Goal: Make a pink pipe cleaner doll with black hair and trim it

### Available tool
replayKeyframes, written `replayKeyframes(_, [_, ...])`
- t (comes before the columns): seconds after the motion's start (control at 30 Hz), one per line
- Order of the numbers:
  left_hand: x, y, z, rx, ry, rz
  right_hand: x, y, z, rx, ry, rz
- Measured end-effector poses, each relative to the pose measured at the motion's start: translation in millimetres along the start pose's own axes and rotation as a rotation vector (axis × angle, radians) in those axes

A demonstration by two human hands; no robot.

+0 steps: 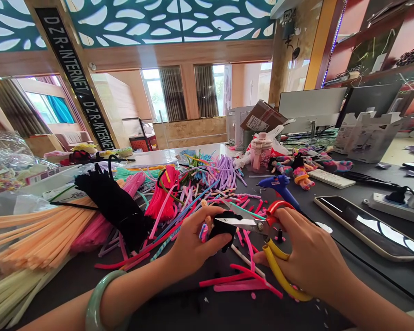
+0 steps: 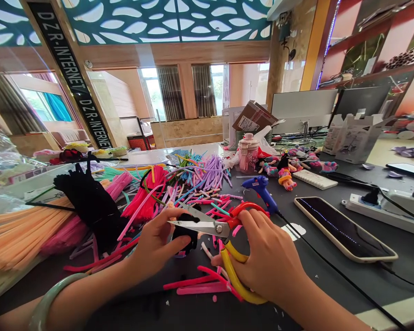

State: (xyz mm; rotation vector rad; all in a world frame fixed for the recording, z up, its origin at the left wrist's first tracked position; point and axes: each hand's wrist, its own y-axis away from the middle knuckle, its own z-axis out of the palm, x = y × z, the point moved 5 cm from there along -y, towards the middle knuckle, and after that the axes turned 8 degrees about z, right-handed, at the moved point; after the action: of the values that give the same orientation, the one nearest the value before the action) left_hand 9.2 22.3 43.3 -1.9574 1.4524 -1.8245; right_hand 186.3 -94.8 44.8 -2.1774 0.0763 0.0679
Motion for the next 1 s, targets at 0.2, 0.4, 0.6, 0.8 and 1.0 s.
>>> replayKeyframes(0.2, [2,2,-0.5,-0.023,0.017,0.089,-7,-9,-4,0.004,0.006,-0.028])
replayKeyframes(0.4, [1,4,-4.4,0.014,-0.001,0.116,-6,-13,-4,-0.038,-0.02,0.032])
replayKeyframes(0.6, [-5,5,-6.1,0.02,-0.068,0.063,12,-14,-7,-0.124,-0.095,0.181])
replayKeyframes(0.8, [-5,1,-10.2,0.073,-0.156,0.002,34,-21,-11,-0.163,-0.005,0.184])
replayKeyframes(1.0, [-5,-5,-13.1,0.143,-0.205,-0.008,39,-29,-23,-0.177,-0.028,0.124])
